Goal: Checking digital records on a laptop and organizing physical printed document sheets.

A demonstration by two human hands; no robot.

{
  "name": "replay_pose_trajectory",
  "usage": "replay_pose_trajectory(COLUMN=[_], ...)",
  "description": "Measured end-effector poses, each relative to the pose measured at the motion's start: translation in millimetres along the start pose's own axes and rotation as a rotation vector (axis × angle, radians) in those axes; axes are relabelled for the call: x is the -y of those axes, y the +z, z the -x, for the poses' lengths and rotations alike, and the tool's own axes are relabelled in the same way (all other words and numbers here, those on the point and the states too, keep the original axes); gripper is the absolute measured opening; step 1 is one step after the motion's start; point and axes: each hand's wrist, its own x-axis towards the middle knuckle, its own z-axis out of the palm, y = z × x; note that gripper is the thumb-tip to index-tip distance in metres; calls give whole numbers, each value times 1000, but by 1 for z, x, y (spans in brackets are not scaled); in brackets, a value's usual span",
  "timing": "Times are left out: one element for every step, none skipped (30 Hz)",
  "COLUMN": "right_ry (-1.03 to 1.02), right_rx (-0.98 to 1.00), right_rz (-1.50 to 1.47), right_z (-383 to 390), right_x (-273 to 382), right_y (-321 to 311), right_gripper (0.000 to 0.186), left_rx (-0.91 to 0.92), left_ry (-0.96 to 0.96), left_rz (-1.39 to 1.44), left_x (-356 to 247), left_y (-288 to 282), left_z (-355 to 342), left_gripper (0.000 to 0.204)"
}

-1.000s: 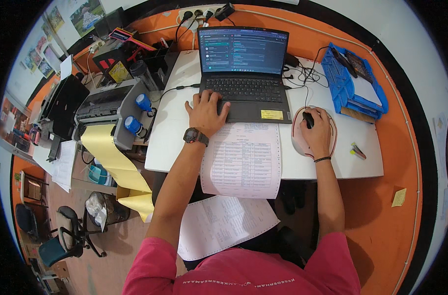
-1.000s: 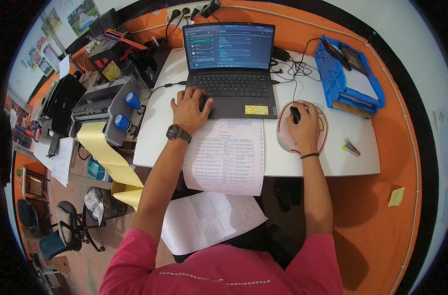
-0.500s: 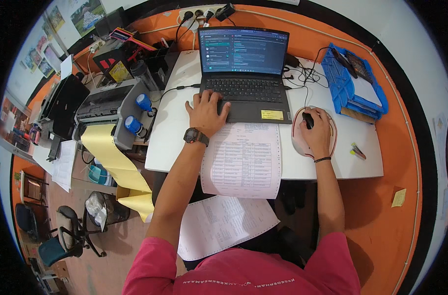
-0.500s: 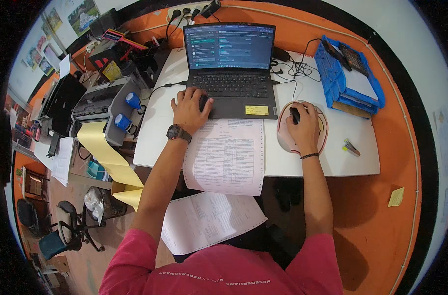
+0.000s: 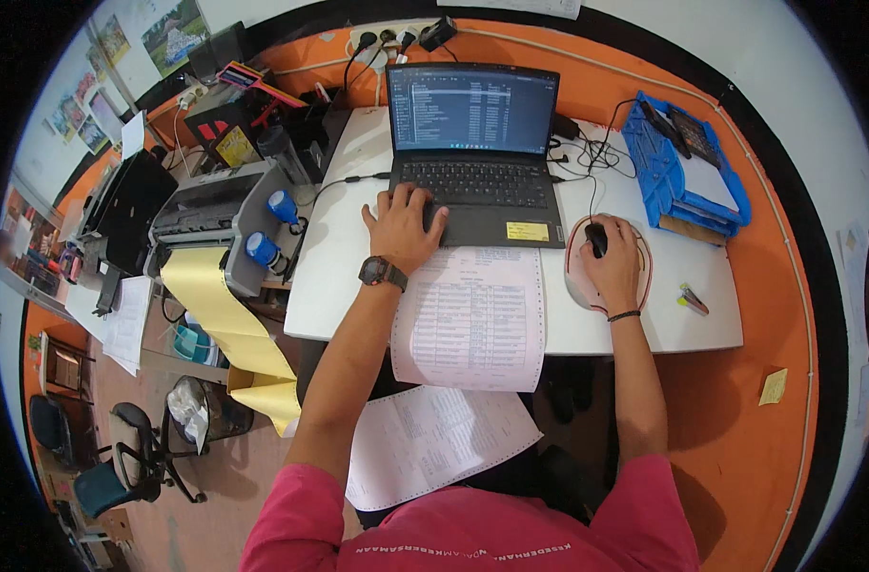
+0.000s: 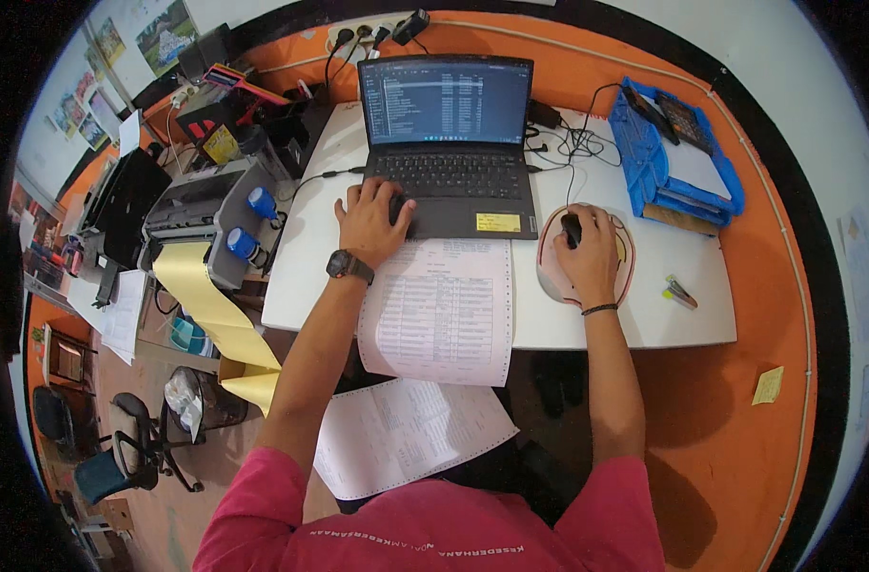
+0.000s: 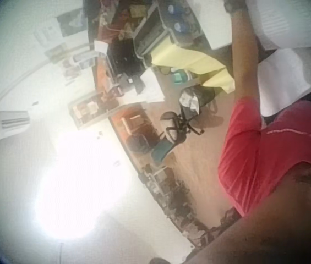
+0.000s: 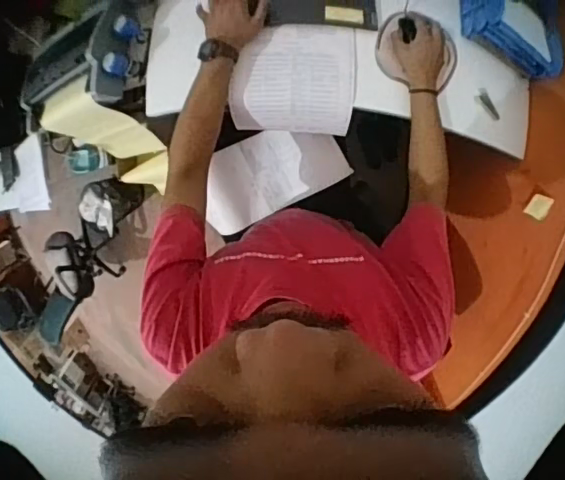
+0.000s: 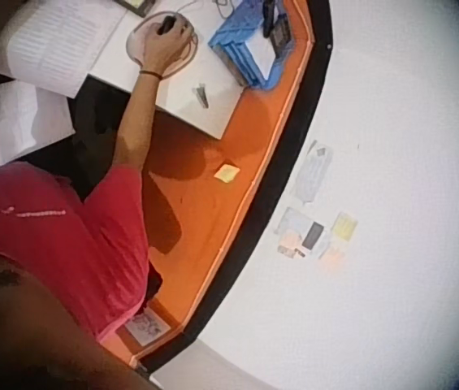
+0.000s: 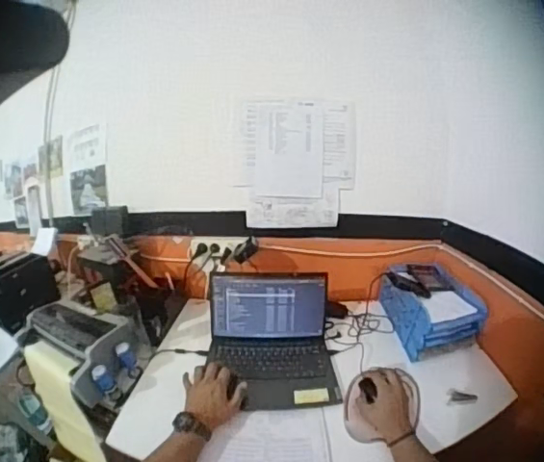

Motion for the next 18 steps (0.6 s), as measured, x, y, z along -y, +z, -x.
replay_pose_trajectory(right_ry=[14,28,27,40,54,52,51,63,78,77,81,65,55,32,37,74,109,91], right_rx=[15,29,11,19,26,13,-2,0,6,9,4,7,13,-12,6,20,30,20], right_rz=[-5,-11,-14,-15,-15,-23,-24,-32,-43,-42,-40,-40,-34,-9,-12,-35,-62,-39], right_z=[1,2,3,4,5,5,5,6,8,7,6,5,6,6,6,4,1,2], right_x=[1,1,1,1,0,-1,-2,-2,0,0,0,3,1,-5,-4,0,4,0], right_y=[-2,-3,-4,-5,-6,-6,-6,-6,-4,-2,-1,1,1,4,0,-7,-9,-8], right_gripper=[44,47,47,48,49,49,49,50,50,52,52,52,52,52,52,52,52,52], left_rx=[-7,-15,-28,-23,-18,-77,-87,-173,-255,-357,-423,-486,-543,-565,-537,-537,-543,-510], left_ry=[2,4,15,9,3,23,34,38,41,63,63,58,57,-34,-162,-155,-144,-199], left_rz=[1,1,-3,22,48,98,98,166,233,256,288,317,328,458,587,718,844,823], left_x=[0,-1,-1,-2,-4,-6,-2,4,12,17,25,35,35,32,26,25,25,26], left_y=[1,1,1,-1,-2,-8,-11,-12,-16,-23,-30,-39,-55,-69,-88,-103,-117,-125], left_z=[1,3,4,5,5,4,-1,-4,-6,-10,-14,-15,-13,-5,9,27,46,71], left_gripper=[39,38,38,36,35,30,30,26,23,17,19,21,19,20,23,24,24,24])
